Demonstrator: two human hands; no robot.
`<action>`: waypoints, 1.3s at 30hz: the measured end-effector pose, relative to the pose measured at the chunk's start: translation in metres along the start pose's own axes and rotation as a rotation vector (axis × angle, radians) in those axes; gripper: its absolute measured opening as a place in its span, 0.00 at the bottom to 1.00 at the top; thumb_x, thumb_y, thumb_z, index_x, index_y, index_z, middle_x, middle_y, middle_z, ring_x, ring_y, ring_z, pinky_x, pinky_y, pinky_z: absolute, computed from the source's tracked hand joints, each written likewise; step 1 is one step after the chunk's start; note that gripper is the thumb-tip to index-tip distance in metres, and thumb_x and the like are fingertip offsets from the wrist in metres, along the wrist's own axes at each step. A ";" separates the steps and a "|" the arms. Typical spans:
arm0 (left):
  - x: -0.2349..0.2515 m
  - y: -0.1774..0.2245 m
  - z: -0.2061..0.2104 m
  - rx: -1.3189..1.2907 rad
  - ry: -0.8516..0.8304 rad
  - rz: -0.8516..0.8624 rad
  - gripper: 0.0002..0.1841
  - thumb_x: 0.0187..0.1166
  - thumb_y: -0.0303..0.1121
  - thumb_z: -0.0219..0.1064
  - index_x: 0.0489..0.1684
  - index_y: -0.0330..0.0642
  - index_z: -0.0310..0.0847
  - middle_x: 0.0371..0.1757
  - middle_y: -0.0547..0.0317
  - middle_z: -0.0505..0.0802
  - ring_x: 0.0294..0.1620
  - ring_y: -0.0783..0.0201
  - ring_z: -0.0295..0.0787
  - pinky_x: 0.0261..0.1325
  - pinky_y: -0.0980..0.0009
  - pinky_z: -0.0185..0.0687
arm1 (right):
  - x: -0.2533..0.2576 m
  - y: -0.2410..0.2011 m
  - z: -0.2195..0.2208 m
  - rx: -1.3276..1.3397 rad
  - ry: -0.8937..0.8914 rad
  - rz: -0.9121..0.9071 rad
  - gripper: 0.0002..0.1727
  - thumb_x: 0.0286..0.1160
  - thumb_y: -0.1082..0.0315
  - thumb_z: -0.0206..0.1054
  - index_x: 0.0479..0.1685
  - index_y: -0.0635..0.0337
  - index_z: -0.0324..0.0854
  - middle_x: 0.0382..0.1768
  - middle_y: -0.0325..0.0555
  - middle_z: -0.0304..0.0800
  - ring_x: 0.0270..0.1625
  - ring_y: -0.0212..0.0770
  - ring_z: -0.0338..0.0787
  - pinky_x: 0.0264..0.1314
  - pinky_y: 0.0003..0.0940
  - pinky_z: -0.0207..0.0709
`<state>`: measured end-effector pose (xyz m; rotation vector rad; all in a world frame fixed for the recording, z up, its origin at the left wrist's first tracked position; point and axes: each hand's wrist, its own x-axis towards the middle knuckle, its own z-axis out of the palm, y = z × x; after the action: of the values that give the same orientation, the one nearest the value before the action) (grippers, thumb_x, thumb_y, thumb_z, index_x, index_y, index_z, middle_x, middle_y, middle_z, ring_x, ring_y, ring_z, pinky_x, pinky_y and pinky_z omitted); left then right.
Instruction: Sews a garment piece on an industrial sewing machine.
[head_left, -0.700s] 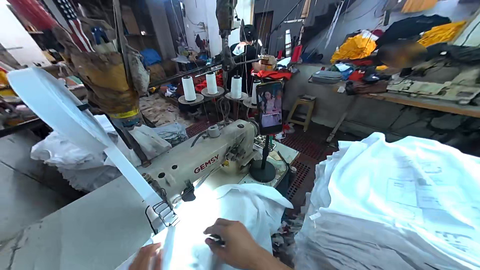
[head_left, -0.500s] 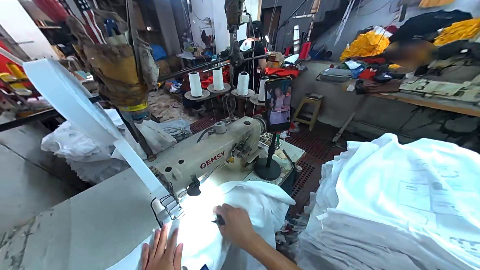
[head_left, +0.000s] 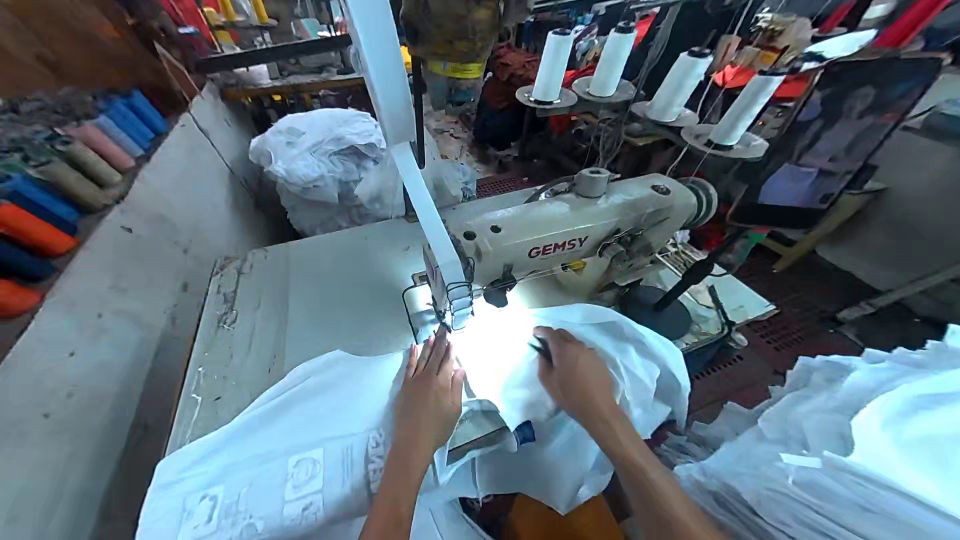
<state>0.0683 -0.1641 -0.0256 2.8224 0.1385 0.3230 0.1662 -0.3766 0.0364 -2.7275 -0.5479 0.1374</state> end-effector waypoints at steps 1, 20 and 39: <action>0.001 -0.001 0.000 -0.021 0.019 0.004 0.29 0.91 0.46 0.45 0.83 0.38 0.73 0.90 0.55 0.70 0.93 0.55 0.58 0.95 0.48 0.41 | -0.004 -0.017 0.003 0.042 -0.009 -0.070 0.22 0.79 0.67 0.62 0.72 0.56 0.84 0.60 0.56 0.91 0.52 0.60 0.94 0.49 0.64 0.85; 0.038 -0.029 0.005 -0.042 0.184 0.169 0.22 0.75 0.30 0.59 0.64 0.27 0.85 0.73 0.40 0.87 0.80 0.43 0.79 0.86 0.41 0.62 | 0.018 -0.075 0.047 0.012 -0.162 -0.273 0.28 0.73 0.62 0.65 0.76 0.49 0.81 0.53 0.54 0.94 0.47 0.57 0.95 0.42 0.60 0.85; 0.002 0.011 -0.003 -0.198 0.318 -0.162 0.15 0.84 0.31 0.59 0.57 0.36 0.90 0.56 0.42 0.91 0.59 0.44 0.88 0.65 0.50 0.84 | 0.048 -0.022 0.052 0.110 -0.057 -0.519 0.18 0.75 0.61 0.67 0.63 0.41 0.90 0.47 0.48 0.97 0.48 0.55 0.95 0.48 0.63 0.83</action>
<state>0.0700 -0.1735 -0.0191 2.5274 0.3788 0.7037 0.1937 -0.3223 -0.0050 -2.3906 -1.1993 0.1070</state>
